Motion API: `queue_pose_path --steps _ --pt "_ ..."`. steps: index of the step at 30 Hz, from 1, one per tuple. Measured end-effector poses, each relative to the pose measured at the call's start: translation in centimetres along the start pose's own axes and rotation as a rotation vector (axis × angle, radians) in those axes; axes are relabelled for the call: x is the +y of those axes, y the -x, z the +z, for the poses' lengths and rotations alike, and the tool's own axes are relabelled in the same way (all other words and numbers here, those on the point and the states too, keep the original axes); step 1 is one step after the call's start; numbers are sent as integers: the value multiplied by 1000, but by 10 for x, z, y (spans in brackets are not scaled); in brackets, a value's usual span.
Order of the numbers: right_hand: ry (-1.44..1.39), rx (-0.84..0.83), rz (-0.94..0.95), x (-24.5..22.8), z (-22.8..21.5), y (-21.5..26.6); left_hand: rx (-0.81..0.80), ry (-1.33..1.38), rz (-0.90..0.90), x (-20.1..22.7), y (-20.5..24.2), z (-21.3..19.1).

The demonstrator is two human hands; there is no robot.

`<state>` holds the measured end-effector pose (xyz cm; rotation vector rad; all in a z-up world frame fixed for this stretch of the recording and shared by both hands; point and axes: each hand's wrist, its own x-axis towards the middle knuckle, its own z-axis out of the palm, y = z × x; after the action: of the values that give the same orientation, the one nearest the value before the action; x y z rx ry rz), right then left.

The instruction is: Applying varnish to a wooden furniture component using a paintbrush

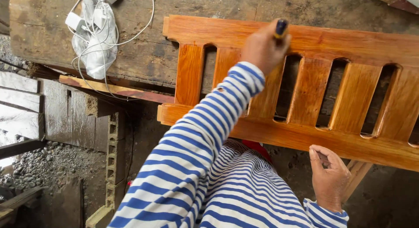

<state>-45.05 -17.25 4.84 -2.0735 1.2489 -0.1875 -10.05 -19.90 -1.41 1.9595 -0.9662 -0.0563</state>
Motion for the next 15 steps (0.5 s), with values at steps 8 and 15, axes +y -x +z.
queue_pose_path --steps 8,15 --pt "50 24 -79 18 -9 7 20 195 -321 -71 3 -57" --pt "34 -128 47 66 -12 27 302 -399 -197 -120 19 -205"
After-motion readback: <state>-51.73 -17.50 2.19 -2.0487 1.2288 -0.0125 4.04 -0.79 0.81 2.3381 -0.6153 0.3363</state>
